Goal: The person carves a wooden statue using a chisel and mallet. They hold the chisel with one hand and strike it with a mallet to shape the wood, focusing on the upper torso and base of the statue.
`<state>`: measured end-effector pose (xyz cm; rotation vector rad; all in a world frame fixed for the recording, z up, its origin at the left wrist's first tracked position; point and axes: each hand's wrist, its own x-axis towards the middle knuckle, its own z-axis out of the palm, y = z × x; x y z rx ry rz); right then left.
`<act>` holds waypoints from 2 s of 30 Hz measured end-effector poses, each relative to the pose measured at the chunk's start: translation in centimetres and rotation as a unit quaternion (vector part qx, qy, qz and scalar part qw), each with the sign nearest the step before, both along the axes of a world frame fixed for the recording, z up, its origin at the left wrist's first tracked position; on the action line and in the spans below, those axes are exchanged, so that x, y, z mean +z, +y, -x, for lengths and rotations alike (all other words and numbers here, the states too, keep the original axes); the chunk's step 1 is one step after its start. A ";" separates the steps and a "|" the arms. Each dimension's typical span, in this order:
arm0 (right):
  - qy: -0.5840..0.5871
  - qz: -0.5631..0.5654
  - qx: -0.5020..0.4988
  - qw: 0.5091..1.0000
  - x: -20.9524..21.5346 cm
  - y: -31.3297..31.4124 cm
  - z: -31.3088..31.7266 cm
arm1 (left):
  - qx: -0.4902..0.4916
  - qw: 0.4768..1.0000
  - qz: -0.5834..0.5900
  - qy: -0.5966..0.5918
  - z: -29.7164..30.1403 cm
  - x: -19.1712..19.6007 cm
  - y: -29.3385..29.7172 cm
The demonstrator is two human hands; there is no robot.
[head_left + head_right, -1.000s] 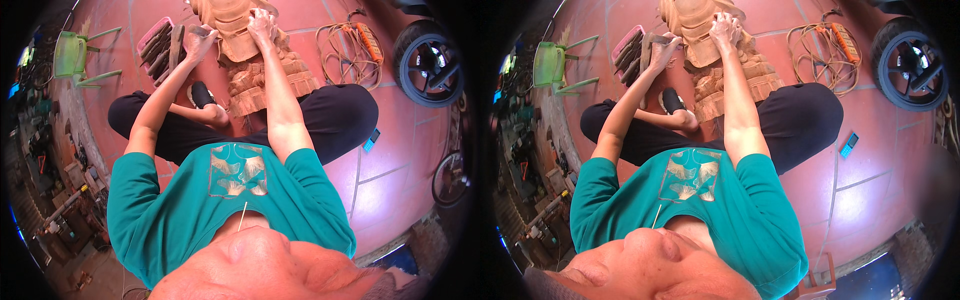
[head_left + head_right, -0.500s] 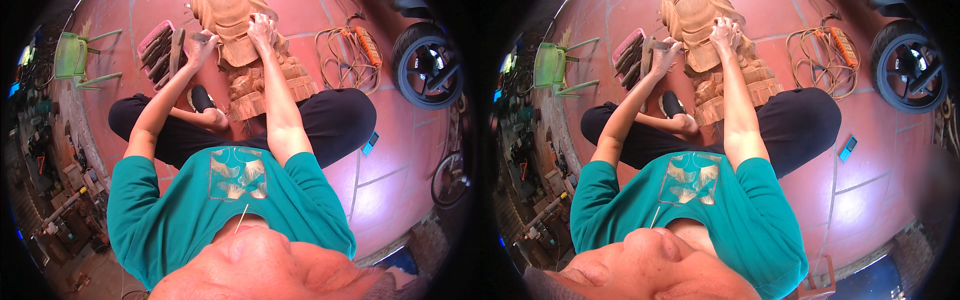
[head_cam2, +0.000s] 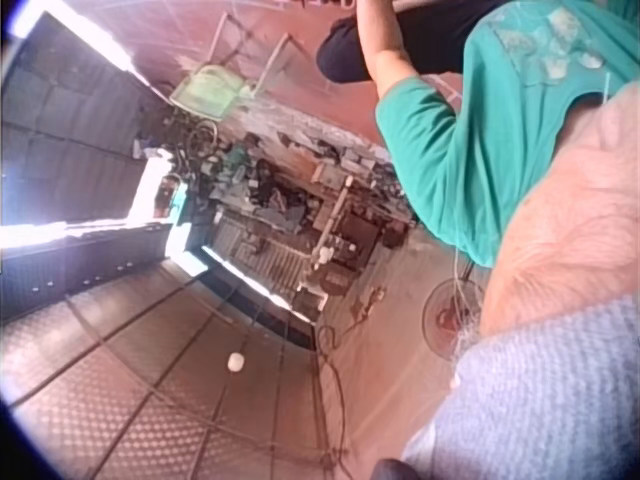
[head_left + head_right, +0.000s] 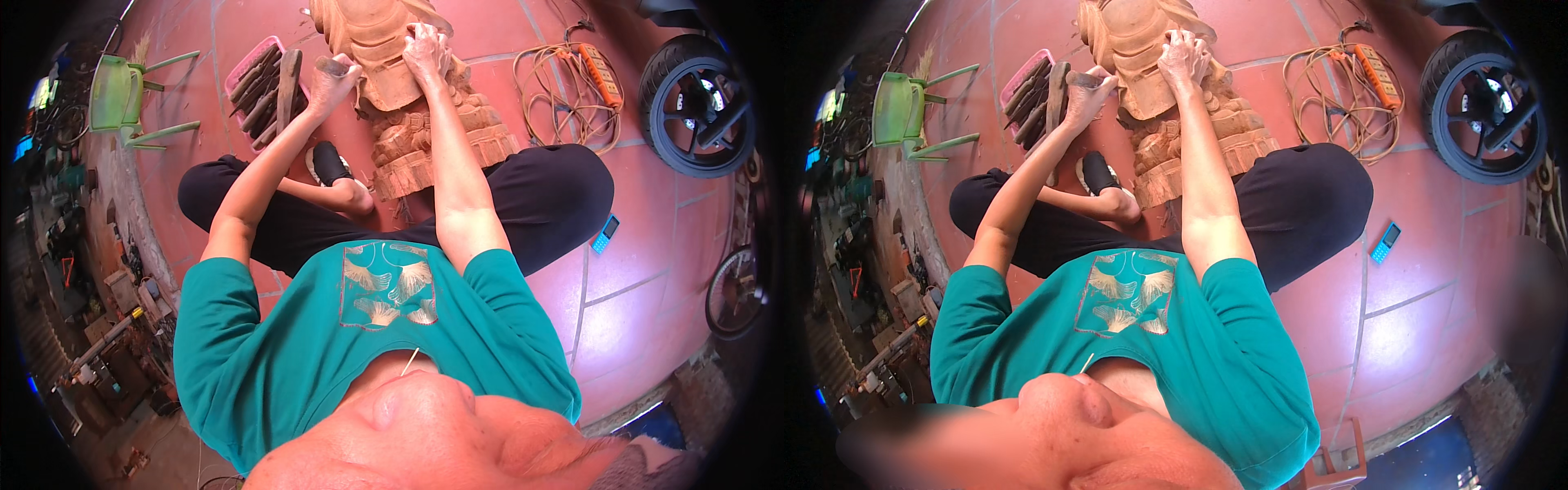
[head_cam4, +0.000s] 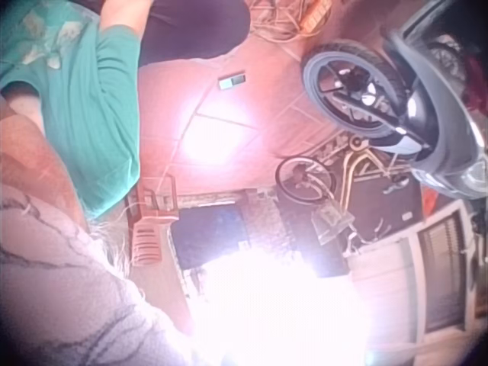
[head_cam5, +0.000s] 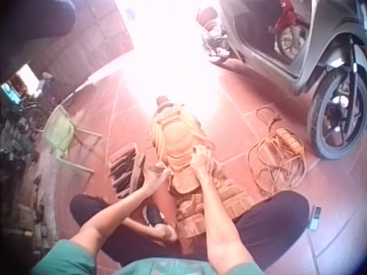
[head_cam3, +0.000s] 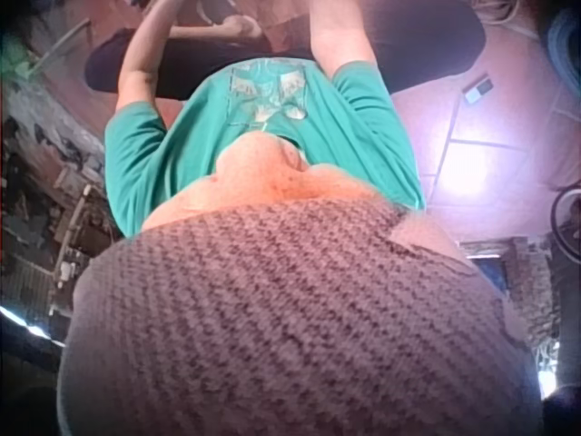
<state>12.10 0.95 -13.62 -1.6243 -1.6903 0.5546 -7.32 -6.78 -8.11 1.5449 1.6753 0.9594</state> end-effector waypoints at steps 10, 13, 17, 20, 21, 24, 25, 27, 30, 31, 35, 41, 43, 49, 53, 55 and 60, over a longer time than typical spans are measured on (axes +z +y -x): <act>0.020 -0.006 0.008 1.000 0.0 -0.2 0.5 | 0.023 0.998 0.005 -0.060 0.5 0.0 0.3; 0.009 -0.005 -0.008 1.000 -0.8 0.5 -0.3 | -0.027 0.998 0.049 -0.035 -1.0 2.5 -0.2; 0.026 -0.001 0.005 1.000 -0.2 0.0 0.1 | -0.023 0.997 0.055 -0.047 0.0 2.0 0.3; 0.044 -0.033 0.008 0.998 0.1 0.0 0.2 | -0.002 0.999 0.009 -0.033 0.1 0.9 0.0; 0.050 -0.062 0.008 0.997 0.1 0.0 0.1 | 0.001 1.000 -0.011 -0.025 0.0 0.8 0.1; 0.113 -0.090 0.091 0.985 0.5 1.2 -0.4 | -0.048 0.995 0.076 -0.038 -0.6 3.2 0.3; 0.140 -0.087 0.135 0.977 0.7 1.6 -0.5 | -0.032 0.990 0.122 -0.059 -0.9 3.5 0.7; 0.326 0.073 0.266 0.904 4.5 0.8 0.2 | -0.019 0.992 0.126 -0.011 -0.1 4.0 1.0; 0.424 0.189 0.373 0.803 10.0 -2.5 1.5 | -0.022 0.998 0.061 -0.013 0.3 3.0 1.1; 0.433 0.206 0.398 0.782 10.9 -3.2 2.3 | -0.025 0.999 0.028 -0.025 0.3 2.3 0.9; 0.355 0.187 0.334 0.853 9.5 -1.9 1.7 | -0.133 0.984 0.056 0.106 -1.5 6.8 0.2; 0.459 0.171 0.225 0.842 7.7 0.2 -1.4 | -0.295 0.910 -0.003 -0.292 -5.2 20.6 -6.0; 0.462 0.183 0.222 0.839 8.2 -0.1 -1.1 | -0.370 0.809 -0.008 -0.457 -6.4 24.0 -9.7; 0.456 0.188 0.223 0.841 8.7 -0.4 -0.9 | -0.510 0.688 -0.180 -0.484 -7.2 27.6 -13.2; 0.448 0.183 0.219 0.847 8.5 -0.2 -1.0 | -0.520 0.679 -0.229 -0.464 -8.0 28.0 -13.9; 0.439 0.185 0.226 0.850 8.8 -0.4 -1.0 | -0.509 0.682 -0.251 -0.462 -8.6 28.3 -14.4; 0.435 0.175 0.219 0.856 9.3 -0.7 -0.8 | -0.483 0.730 -0.238 -0.421 -8.6 29.3 -14.3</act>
